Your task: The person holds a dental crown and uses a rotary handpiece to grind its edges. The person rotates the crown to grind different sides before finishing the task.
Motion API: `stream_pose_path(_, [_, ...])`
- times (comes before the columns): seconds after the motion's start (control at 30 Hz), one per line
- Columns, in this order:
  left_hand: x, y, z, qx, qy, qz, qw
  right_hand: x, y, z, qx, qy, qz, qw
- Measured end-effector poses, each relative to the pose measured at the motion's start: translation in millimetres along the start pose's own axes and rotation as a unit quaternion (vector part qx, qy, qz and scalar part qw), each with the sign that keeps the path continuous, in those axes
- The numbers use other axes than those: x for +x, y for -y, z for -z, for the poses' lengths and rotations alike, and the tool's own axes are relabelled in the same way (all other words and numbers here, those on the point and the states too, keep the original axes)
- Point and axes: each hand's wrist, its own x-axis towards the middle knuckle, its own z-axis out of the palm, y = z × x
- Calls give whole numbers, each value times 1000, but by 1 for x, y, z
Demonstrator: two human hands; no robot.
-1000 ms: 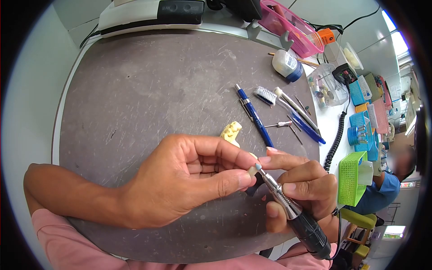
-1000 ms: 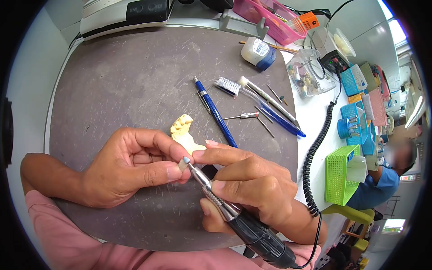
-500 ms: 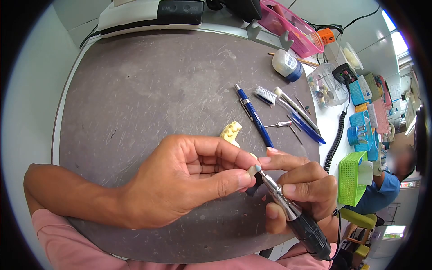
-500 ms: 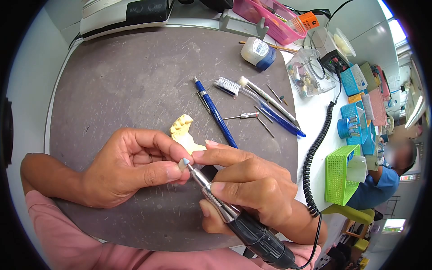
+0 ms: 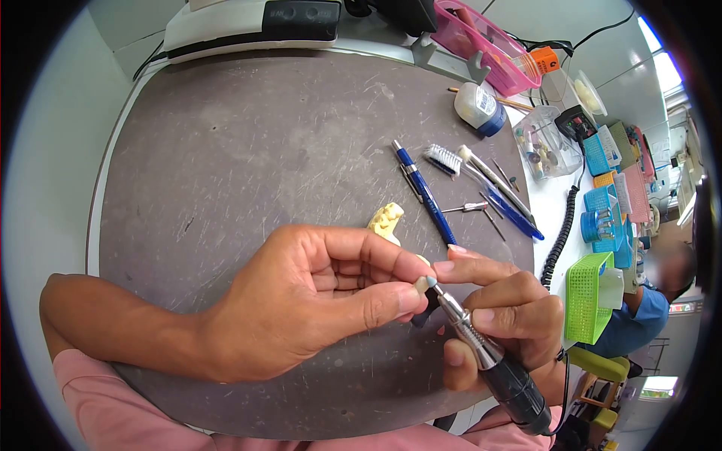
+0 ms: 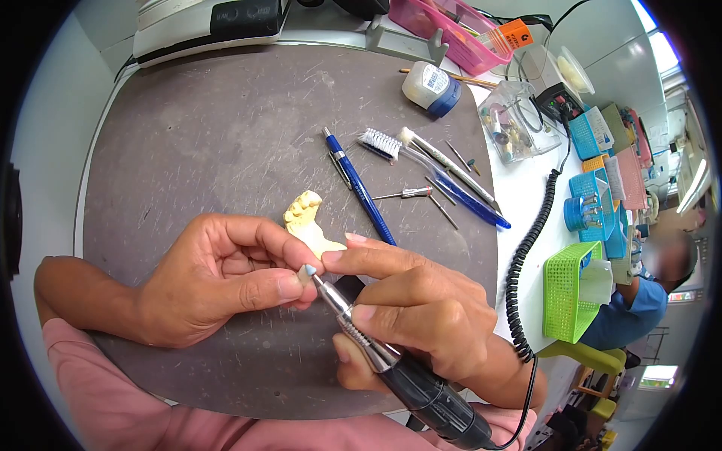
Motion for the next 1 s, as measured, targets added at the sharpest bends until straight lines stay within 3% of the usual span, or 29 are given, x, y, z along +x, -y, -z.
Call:
stream_pose_path(0.17, [0, 1, 0, -2, -4, -8, 1000, 2, 1, 3, -35, 25, 18, 999])
stream_pose_path(0.33, [0, 1, 0, 8, -16, -6, 1000, -3, -6, -1, 14, -39, 11, 999])
stream_pose_path(1.0, [0, 1, -1, 9, -11, -10, 1000, -2, -1, -2, 5, -12, 3, 1000])
